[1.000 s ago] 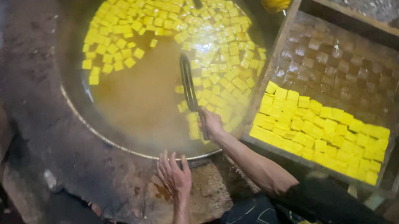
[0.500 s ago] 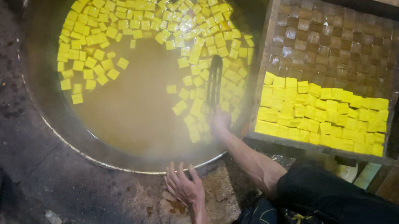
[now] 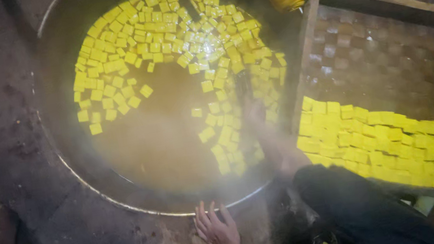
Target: The person uses a slotted skimmer to scoop yellow tofu cubes out of a large vat of hot liquid and transfers them onto a bamboo draining tray, arranging the cubes across the tray. They repeat the scooping cycle, occasionally steadying the tray by hand, until the tray is filled with tofu.
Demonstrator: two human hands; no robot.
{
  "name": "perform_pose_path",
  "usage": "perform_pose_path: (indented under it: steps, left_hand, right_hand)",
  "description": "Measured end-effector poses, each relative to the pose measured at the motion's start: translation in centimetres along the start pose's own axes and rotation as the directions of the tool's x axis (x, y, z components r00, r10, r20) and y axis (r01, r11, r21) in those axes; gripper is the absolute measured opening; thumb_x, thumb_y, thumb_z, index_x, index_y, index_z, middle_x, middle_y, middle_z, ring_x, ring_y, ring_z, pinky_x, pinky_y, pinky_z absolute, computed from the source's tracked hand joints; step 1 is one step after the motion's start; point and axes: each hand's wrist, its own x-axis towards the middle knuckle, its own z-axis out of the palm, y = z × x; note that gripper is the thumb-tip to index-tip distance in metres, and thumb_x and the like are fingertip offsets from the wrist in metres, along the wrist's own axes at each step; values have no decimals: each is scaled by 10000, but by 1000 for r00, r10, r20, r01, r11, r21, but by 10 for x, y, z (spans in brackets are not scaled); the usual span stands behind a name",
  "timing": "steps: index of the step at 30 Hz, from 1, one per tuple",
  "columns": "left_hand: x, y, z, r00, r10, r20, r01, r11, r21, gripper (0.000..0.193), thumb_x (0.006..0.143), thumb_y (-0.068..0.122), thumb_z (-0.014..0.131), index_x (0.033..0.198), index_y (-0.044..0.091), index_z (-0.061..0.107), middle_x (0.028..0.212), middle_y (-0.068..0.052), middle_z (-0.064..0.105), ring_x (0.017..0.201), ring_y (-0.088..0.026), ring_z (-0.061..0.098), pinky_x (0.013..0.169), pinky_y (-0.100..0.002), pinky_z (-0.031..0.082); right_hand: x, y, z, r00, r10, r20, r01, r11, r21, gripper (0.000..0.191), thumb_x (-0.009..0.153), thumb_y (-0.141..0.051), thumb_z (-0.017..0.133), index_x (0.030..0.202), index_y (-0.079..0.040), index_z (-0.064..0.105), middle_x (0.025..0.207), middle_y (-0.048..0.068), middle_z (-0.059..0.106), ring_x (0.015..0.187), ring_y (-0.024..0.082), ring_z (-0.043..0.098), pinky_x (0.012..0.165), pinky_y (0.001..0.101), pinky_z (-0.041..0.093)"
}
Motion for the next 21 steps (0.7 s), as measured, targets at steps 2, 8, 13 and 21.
perform_pose_path:
  steps: [2,8,13,21]
  left_hand:
    - [1,-2,2,1000,-1,18,1,1000,31,336,904,337,646,1150,115,702,1415,-108,574,1380,-325,463,1148,-519,333]
    - [5,-5,0,1000,-9,26,8,1000,19,341,920,362,626,1143,114,696,1417,-98,566,1394,-308,445,1166,-514,316]
    - [7,-5,-11,997,-29,66,29,1000,12,330,944,366,613,1134,107,683,1423,-100,558,1398,-321,437,1148,-519,316]
    - [15,-4,-23,1000,14,-4,-15,998,-55,322,959,353,611,1155,101,650,1412,-114,568,1388,-328,458,1153,-513,326]
  right_hand:
    - [20,-16,4,999,-13,-36,12,999,-38,471,988,-467,669,873,-13,724,677,23,617,663,185,594,633,353,451]
    - [28,-38,31,987,-81,-135,84,996,18,468,984,-463,689,940,-4,773,700,17,642,704,182,625,679,332,466]
    - [-30,-14,59,987,-156,-22,151,895,419,448,1007,-397,655,835,17,662,664,18,564,597,125,508,537,336,417]
    - [-67,-12,61,920,-266,289,214,956,201,500,924,-459,686,767,16,686,620,57,577,556,164,518,516,365,409]
